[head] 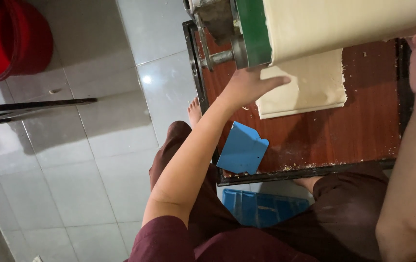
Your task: The person operates a dough sheeter to flatten a continuous sheet of dough, folding it into layers on a wooden table. They then move to a nearby table to stack the folded dough sheets and wipe the surface with a blue plastic scraper before returning to the sheeter to continue the process.
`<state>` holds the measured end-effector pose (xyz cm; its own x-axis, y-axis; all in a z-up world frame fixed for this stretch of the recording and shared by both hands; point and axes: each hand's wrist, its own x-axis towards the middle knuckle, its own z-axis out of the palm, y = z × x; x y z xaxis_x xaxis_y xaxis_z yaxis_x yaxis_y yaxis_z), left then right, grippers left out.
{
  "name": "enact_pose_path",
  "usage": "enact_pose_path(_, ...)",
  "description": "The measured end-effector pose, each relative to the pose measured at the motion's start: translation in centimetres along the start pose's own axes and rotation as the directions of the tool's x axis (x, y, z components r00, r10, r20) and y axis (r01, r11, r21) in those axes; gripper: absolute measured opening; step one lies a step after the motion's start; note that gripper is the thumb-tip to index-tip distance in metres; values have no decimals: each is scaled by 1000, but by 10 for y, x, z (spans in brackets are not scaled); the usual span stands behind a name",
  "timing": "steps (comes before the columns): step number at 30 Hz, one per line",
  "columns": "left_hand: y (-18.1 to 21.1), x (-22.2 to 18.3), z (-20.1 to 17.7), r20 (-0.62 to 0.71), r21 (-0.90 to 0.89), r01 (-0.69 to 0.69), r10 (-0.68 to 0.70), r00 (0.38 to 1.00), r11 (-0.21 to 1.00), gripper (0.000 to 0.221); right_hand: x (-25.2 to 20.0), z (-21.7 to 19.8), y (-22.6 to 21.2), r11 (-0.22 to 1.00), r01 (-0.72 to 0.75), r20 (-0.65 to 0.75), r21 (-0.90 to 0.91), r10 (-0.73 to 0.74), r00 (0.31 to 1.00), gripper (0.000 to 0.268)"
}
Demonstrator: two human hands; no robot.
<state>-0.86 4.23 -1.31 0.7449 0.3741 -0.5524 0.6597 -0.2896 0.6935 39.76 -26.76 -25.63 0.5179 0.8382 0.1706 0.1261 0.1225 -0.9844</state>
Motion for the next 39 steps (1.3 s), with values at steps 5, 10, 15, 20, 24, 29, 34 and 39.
enact_pose_path(5,20,-18,-3,-153,-476,-151,87,984,866,53,6,16,-18,966,-221,-309,137,254,916,20)
enact_pose_path(10,7,-3,17,-239,-458,-244,146,960,855,46,26,77,-92,965,-251,-232,77,263,937,21)
enact_pose_path(15,-27,30,38,-233,-244,-193,135,963,950,46,23,113,-139,957,-286,-146,48,290,946,30)
enact_pose_path(20,-28,36,43,-30,-266,170,-184,982,949,58,13,118,-146,828,-561,-159,-22,551,819,19)
enact_pose_path(24,-48,46,59,-12,-188,156,-161,987,970,60,14,129,-148,794,-605,-94,-61,599,795,30)
enact_pose_path(29,-48,45,68,71,-187,303,-295,953,934,71,9,134,-145,600,-749,-161,-281,740,653,34)
enact_pose_path(34,-77,62,98,112,-132,395,-382,917,909,65,14,147,-150,484,-831,-162,-273,828,536,49)
enact_pose_path(39,-124,97,138,179,-104,503,-481,858,858,107,33,192,-218,135,-882,-294,-452,911,290,81)
